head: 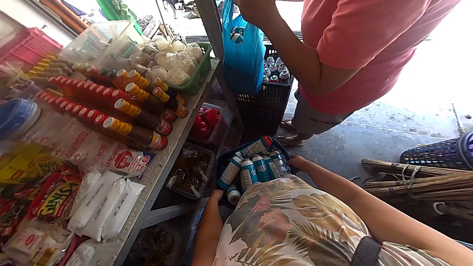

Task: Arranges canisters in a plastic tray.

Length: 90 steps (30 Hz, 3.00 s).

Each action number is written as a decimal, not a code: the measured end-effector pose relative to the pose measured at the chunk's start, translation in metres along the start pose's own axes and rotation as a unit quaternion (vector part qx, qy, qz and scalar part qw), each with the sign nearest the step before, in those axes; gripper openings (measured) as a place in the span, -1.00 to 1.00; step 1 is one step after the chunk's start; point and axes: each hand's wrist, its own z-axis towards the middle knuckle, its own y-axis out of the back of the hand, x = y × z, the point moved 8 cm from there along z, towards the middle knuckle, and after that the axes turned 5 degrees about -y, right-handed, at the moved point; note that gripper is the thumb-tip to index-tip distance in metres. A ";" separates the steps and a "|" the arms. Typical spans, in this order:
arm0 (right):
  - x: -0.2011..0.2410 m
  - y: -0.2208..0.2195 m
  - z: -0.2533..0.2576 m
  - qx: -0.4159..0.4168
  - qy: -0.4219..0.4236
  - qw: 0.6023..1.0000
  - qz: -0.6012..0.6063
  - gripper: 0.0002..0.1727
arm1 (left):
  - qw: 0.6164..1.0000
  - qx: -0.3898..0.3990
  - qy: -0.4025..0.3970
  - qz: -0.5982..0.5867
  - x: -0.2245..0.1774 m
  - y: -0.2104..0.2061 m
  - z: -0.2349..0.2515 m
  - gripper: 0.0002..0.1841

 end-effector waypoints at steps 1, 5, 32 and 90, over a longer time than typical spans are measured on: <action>0.000 0.000 0.000 -0.001 -0.001 1.000 0.000 -0.42 | 1.000 0.000 -0.001 -0.003 0.000 0.000 -0.001 -0.58; 0.000 -0.001 0.001 0.001 -0.004 1.000 -0.003 -0.44 | 1.000 -0.001 -0.004 -0.006 -0.002 0.001 -0.002 -0.57; 0.004 0.000 -0.004 -0.005 -0.010 1.000 0.003 -0.44 | 1.000 -0.004 0.008 0.007 -0.010 0.003 -0.011 -0.57; -0.005 0.006 0.005 -0.008 -0.006 1.000 0.002 -0.43 | 1.000 -0.005 0.025 0.003 -0.001 -0.004 0.016 -0.56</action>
